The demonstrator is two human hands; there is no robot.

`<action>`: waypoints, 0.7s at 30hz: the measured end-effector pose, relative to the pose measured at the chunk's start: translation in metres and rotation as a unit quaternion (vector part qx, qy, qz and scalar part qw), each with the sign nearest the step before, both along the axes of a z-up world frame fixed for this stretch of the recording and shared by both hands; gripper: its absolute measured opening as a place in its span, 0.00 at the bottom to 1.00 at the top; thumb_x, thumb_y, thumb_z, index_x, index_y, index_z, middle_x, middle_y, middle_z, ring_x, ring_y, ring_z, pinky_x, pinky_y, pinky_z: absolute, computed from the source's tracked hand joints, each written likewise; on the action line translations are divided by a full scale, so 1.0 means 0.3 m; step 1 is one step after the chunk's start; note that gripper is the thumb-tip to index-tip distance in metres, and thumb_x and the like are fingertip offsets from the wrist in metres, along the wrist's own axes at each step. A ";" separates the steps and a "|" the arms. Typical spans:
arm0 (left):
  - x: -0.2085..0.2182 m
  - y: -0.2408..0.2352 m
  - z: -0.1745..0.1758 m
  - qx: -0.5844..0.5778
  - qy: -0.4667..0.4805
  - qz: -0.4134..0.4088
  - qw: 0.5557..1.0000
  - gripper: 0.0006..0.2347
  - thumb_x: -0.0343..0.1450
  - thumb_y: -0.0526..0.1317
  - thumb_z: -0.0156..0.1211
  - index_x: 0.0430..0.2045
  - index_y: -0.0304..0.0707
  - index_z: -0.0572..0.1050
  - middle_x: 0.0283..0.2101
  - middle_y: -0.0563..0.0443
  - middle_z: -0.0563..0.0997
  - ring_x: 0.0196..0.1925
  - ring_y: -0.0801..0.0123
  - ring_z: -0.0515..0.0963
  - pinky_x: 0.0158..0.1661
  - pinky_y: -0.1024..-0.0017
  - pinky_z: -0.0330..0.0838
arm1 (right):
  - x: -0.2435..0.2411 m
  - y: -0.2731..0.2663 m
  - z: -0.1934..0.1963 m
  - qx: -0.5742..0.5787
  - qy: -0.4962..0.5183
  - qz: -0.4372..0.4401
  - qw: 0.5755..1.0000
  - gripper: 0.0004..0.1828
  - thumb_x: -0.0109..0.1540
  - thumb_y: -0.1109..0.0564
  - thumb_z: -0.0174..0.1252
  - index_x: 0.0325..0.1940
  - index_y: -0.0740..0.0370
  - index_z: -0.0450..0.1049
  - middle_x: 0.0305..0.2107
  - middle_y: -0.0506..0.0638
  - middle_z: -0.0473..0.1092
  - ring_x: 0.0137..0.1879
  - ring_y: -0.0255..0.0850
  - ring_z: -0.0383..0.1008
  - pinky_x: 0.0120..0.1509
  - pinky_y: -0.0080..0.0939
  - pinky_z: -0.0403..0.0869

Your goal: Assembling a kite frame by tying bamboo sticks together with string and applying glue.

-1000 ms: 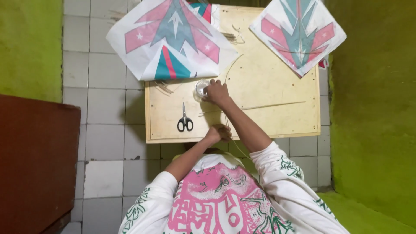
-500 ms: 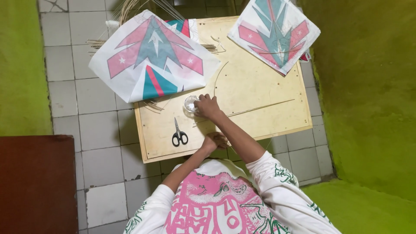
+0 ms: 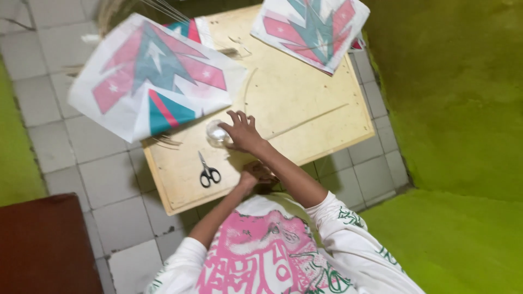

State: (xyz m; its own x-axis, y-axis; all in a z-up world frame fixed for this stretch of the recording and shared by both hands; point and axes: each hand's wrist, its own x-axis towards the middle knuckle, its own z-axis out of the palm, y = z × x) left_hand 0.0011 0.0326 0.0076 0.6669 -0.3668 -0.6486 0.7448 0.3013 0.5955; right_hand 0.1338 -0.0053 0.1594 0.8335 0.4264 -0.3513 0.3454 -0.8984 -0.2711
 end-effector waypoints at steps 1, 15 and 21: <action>-0.021 -0.008 -0.044 -0.009 0.017 0.005 1.000 0.15 0.68 0.24 0.64 0.49 0.20 0.71 0.39 0.30 0.80 0.35 0.36 0.85 0.38 0.46 0.87 | -0.025 -0.018 0.070 0.033 0.010 -0.012 0.999 0.39 0.59 0.47 0.69 0.72 0.48 0.62 0.70 0.64 0.49 0.75 0.66 0.47 0.71 0.75 0.55; -0.009 -0.071 0.028 0.093 0.040 0.054 0.993 0.17 0.66 0.33 0.72 0.47 0.24 0.76 0.42 0.32 0.83 0.41 0.44 0.86 0.41 0.53 0.87 | -0.200 -0.889 -0.237 0.304 -0.001 -0.352 0.885 0.38 0.58 0.60 0.68 0.72 0.54 0.64 0.53 0.61 0.67 0.58 0.54 0.75 0.62 0.51 0.77; -0.005 -0.087 0.100 0.133 0.011 0.072 0.988 0.17 0.66 0.32 0.73 0.46 0.21 0.76 0.40 0.32 0.83 0.38 0.47 0.87 0.38 0.58 0.88 | -0.238 -0.906 -0.269 0.279 0.021 -0.291 0.915 0.43 0.62 0.55 0.66 0.78 0.53 0.54 0.59 0.64 0.61 0.71 0.61 0.60 0.76 0.61 0.62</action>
State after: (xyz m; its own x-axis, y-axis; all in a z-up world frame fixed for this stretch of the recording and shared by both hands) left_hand -0.0004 0.0065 0.0375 0.6847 -0.0831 -0.7240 0.7190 0.2392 0.6525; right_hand 0.0625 -0.2770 0.0786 0.9674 0.0382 -0.2503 -0.1676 -0.6443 -0.7462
